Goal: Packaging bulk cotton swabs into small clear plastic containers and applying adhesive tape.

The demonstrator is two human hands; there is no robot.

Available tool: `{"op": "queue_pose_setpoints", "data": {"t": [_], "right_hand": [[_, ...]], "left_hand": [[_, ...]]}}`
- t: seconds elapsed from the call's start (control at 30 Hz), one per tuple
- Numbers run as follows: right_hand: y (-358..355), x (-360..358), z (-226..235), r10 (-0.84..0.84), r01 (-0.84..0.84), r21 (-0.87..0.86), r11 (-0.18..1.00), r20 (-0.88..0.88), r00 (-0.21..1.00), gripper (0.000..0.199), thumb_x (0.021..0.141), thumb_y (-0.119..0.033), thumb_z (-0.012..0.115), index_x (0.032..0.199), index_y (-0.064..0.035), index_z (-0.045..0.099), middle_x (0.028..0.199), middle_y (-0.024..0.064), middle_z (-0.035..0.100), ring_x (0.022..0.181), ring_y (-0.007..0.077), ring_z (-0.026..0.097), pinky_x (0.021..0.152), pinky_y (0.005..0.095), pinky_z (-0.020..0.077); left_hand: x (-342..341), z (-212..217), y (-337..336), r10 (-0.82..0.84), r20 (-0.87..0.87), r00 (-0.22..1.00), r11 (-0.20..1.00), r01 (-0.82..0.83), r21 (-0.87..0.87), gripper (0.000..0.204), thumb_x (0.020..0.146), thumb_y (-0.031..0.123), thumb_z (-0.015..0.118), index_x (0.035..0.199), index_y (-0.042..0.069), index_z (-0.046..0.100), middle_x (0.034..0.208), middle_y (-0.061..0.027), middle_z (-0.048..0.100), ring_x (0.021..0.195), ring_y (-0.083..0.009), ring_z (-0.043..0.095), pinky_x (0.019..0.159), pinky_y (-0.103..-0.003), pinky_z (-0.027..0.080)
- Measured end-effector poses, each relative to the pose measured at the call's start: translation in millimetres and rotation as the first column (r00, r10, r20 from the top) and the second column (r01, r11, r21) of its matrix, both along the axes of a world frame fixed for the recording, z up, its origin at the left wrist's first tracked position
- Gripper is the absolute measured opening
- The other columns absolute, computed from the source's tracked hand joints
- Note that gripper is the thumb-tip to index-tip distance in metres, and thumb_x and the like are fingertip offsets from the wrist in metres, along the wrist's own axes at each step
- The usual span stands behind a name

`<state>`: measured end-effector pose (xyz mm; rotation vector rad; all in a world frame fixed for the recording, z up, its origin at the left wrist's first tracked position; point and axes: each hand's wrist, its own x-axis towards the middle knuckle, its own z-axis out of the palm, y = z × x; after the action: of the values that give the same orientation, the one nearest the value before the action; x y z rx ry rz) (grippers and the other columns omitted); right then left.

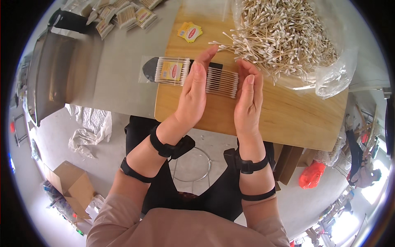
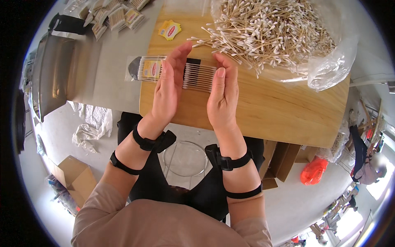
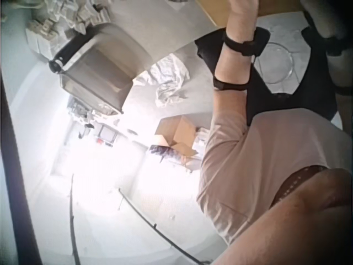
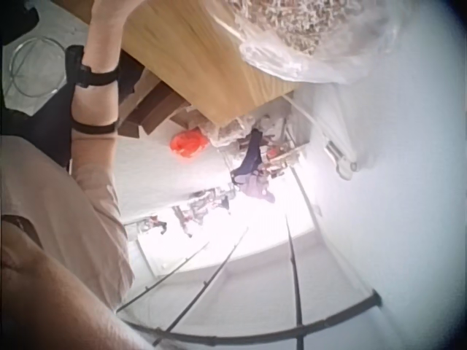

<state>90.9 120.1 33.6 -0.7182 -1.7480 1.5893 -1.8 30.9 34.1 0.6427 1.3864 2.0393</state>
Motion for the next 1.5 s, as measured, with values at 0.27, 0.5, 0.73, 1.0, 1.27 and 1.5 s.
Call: {"op": "queue_pose_setpoints", "data": {"t": [0.27, 0.5, 0.73, 1.0, 1.27, 1.5], "right_hand": [[-4.7, -5.1, -0.1, -0.02, 0.016, -0.052, 0.999, -0.078, 0.997, 0.042, 0.109, -0.031, 0.035, 0.13, 0.0021, 0.05, 0.125, 0.0119, 0.057, 0.119, 0.0218, 0.052, 0.105, 0.0335, 0.0389], [2.6, 5.3, -2.9, -0.128, 0.077, -0.22, 0.972, -0.226, 0.966, 0.038, 0.109, -0.027, 0.035, 0.129, 0.0016, 0.051, 0.12, 0.0092, 0.058, 0.116, 0.0189, 0.052, 0.102, 0.0309, 0.0396], [12.6, 42.2, 19.4, -0.009, -0.032, 0.146, 0.989, 0.268, 0.963, 0.025, 0.098, -0.01, 0.055, 0.083, 0.0015, 0.071, 0.084, 0.0075, 0.058, 0.071, 0.0171, 0.053, 0.064, 0.0298, 0.0415], [12.6, 39.2, 18.2, -0.019, -0.098, 0.346, 0.933, 0.319, 0.948, 0.012, 0.085, 0.001, 0.064, 0.077, -0.0005, 0.073, 0.075, 0.0093, 0.059, 0.069, 0.0262, 0.055, 0.062, 0.0351, 0.0439], [15.0, 38.9, 17.8, -0.007, -0.139, 0.418, 0.898, 0.328, 0.945, 0.012, 0.085, 0.001, 0.064, 0.076, -0.0004, 0.072, 0.075, 0.0099, 0.059, 0.07, 0.0275, 0.056, 0.063, 0.0362, 0.045], [13.6, 36.9, 21.0, -0.025, -0.082, 0.288, 0.954, 0.352, 0.936, 0.013, 0.088, 0.0, 0.063, 0.079, 0.0003, 0.073, 0.075, 0.0104, 0.058, 0.07, 0.0269, 0.056, 0.062, 0.0354, 0.0449]], "left_hand": [[-0.5, -3.3, -1.7, -0.029, -0.004, 1.0, 1.0, 0.029, 0.0, 0.06, 0.109, 0.042, 0.02, 0.147, -0.003, 0.034, 0.152, -0.0137, 0.037, 0.145, -0.0236, 0.028, 0.122, -0.036, 0.016], [-1.5, 0.4, -0.9, -0.023, 0.009, 1.0, 0.998, 0.022, 0.065, 0.061, 0.109, 0.043, 0.021, 0.148, -0.002, 0.032, 0.154, -0.014, 0.035, 0.147, -0.0244, 0.026, 0.122, -0.036, 0.016], [6.6, -6.3, 6.9, -0.137, 0.044, 0.99, 0.974, 0.127, 0.19, 0.06, 0.109, 0.041, 0.021, 0.148, -0.004, 0.03, 0.155, -0.0161, 0.033, 0.147, -0.0256, 0.025, 0.123, -0.038, 0.014], [6.9, -7.8, 8.7, -0.127, 0.122, 0.984, 0.981, 0.107, 0.161, 0.058, 0.11, 0.038, 0.021, 0.146, -0.005, 0.033, 0.153, -0.0165, 0.035, 0.147, -0.0261, 0.027, 0.124, -0.039, 0.015], [4.8, -4.9, 9.4, -0.126, 0.191, 0.973, 0.979, 0.09, 0.183, 0.058, 0.11, 0.039, 0.02, 0.145, -0.005, 0.034, 0.152, -0.0178, 0.036, 0.146, -0.0264, 0.028, 0.123, -0.039, 0.016], [4.9, -5.2, 10.3, -0.131, 0.214, 0.968, 0.978, 0.091, 0.188, 0.057, 0.11, 0.039, 0.02, 0.145, -0.004, 0.035, 0.152, -0.018, 0.036, 0.146, -0.0264, 0.028, 0.123, -0.038, 0.016]]}}
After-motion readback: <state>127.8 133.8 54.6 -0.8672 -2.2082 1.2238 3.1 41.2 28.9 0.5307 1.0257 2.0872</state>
